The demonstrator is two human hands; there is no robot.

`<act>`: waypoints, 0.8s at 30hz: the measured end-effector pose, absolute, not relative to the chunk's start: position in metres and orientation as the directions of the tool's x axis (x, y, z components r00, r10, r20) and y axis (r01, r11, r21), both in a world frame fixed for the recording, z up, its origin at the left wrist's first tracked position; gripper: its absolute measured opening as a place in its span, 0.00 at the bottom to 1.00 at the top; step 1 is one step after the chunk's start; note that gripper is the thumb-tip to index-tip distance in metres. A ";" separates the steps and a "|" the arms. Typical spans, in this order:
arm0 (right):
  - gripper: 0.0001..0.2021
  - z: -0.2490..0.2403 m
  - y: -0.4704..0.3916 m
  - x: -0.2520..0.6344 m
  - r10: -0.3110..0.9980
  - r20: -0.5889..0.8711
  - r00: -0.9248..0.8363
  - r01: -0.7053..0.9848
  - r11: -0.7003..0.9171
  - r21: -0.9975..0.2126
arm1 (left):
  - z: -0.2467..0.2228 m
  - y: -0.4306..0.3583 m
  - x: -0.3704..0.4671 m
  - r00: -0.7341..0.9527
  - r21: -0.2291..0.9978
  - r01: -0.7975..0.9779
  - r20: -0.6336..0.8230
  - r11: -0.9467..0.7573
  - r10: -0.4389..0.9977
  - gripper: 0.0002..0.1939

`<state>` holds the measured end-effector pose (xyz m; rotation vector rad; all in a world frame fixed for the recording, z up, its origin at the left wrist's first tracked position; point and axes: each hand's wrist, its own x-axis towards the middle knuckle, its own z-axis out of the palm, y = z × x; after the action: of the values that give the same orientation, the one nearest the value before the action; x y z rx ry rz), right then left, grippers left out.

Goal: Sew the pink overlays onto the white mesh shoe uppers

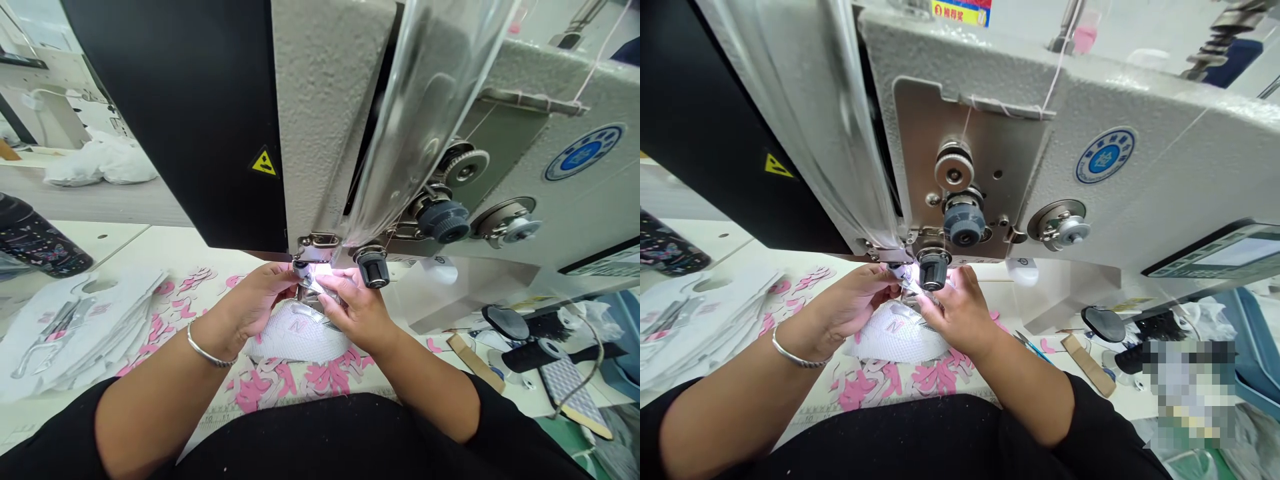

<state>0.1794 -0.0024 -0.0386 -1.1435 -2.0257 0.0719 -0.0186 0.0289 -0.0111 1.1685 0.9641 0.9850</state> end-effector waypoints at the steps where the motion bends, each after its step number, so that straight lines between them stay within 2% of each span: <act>1: 0.15 -0.038 -0.003 0.179 0.741 0.609 -0.281 0.699 0.593 -0.399 | -0.009 0.027 -0.021 0.278 0.992 -0.073 -0.077 0.102 0.957 0.13; 3: 0.15 -0.037 -0.003 0.180 0.730 0.618 -0.293 0.697 0.605 -0.385 | -0.006 0.023 -0.028 0.266 0.999 0.035 -0.040 0.031 0.963 0.12; 5: 0.14 -0.036 -0.004 0.180 0.723 0.620 -0.304 0.698 0.612 -0.372 | -0.003 0.018 -0.039 0.253 0.973 0.225 -0.001 -0.058 0.967 0.13; 8: 0.14 -0.034 -0.004 0.181 0.731 0.606 -0.313 0.709 0.605 -0.363 | 0.000 0.011 -0.059 0.321 0.872 0.479 -0.070 -0.098 0.945 0.15; 10: 0.15 -0.032 -0.004 0.182 0.738 0.596 -0.317 0.712 0.600 -0.365 | 0.000 0.007 -0.068 0.375 0.842 0.531 -0.131 -0.096 0.918 0.15; 15: 0.15 -0.025 -0.007 0.185 0.742 0.577 -0.342 0.750 0.585 -0.308 | 0.001 -0.005 -0.074 0.368 0.880 0.475 -0.174 -0.023 0.913 0.12; 18: 0.13 -0.021 -0.019 0.188 0.665 0.681 -0.308 0.783 0.584 -0.216 | 0.005 -0.008 -0.067 0.343 0.907 0.421 -0.169 0.010 0.924 0.13; 21: 0.11 -0.018 -0.031 0.190 0.568 0.743 -0.352 0.737 0.658 -0.154 | 0.008 -0.006 -0.056 0.333 0.949 0.306 -0.176 0.070 0.927 0.14; 24: 0.11 -0.018 -0.034 0.193 0.569 0.702 -0.427 0.710 0.692 -0.129 | 0.009 0.001 -0.040 0.317 0.982 0.160 -0.144 0.097 0.938 0.13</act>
<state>0.1927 -0.0337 -0.0182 -0.9752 -2.1479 -0.2398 -0.0397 0.0010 0.0092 1.3583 1.1136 0.8027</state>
